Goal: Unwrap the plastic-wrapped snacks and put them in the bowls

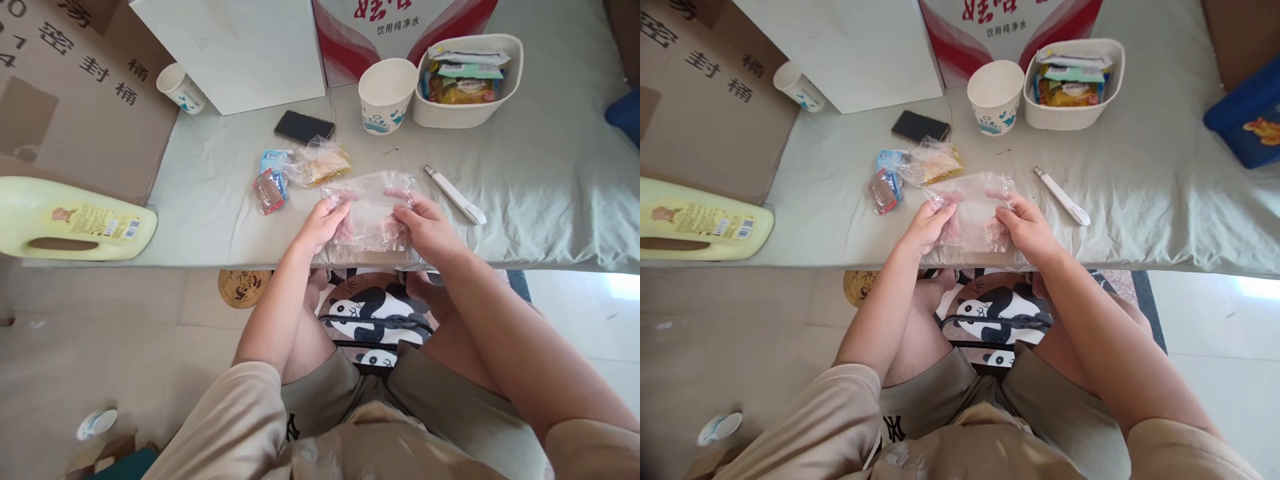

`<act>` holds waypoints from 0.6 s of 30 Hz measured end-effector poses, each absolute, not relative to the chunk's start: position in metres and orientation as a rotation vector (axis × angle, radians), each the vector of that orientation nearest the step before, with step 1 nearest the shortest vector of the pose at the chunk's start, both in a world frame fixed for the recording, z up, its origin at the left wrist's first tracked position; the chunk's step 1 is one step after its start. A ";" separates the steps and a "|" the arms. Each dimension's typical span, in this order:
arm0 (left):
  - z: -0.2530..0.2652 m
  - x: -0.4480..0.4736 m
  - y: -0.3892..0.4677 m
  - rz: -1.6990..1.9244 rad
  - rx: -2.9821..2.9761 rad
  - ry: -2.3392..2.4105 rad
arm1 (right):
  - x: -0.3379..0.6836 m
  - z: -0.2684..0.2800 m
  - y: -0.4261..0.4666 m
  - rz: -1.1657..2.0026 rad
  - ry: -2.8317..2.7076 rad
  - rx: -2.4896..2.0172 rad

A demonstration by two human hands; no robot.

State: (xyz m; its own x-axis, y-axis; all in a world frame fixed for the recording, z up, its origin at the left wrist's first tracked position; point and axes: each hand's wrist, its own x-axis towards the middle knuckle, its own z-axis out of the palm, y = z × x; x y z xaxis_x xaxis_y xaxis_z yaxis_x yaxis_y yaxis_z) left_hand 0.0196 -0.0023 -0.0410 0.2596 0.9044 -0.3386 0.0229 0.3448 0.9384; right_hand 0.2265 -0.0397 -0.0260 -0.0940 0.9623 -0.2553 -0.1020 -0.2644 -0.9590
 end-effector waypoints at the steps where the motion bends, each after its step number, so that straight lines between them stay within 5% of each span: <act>1: -0.040 0.019 -0.002 0.782 1.022 1.134 | 0.226 -0.026 -0.040 1.516 -1.013 -1.225; 11: -0.013 0.011 0.004 0.846 0.933 0.981 | 0.228 -0.017 -0.035 1.535 -0.941 -1.022; 18: -0.019 0.007 0.012 0.853 1.086 0.993 | 0.226 -0.029 -0.034 1.374 -1.062 -1.294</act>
State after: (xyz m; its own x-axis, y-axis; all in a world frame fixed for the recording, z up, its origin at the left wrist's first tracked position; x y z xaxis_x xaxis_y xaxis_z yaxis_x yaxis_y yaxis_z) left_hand 0.0073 0.0118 -0.0186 0.3306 0.9184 -0.2172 -0.0763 0.2554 0.9638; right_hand 0.2257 -0.0338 -0.0295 -0.0035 0.9827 -0.1851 -0.0684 -0.1849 -0.9804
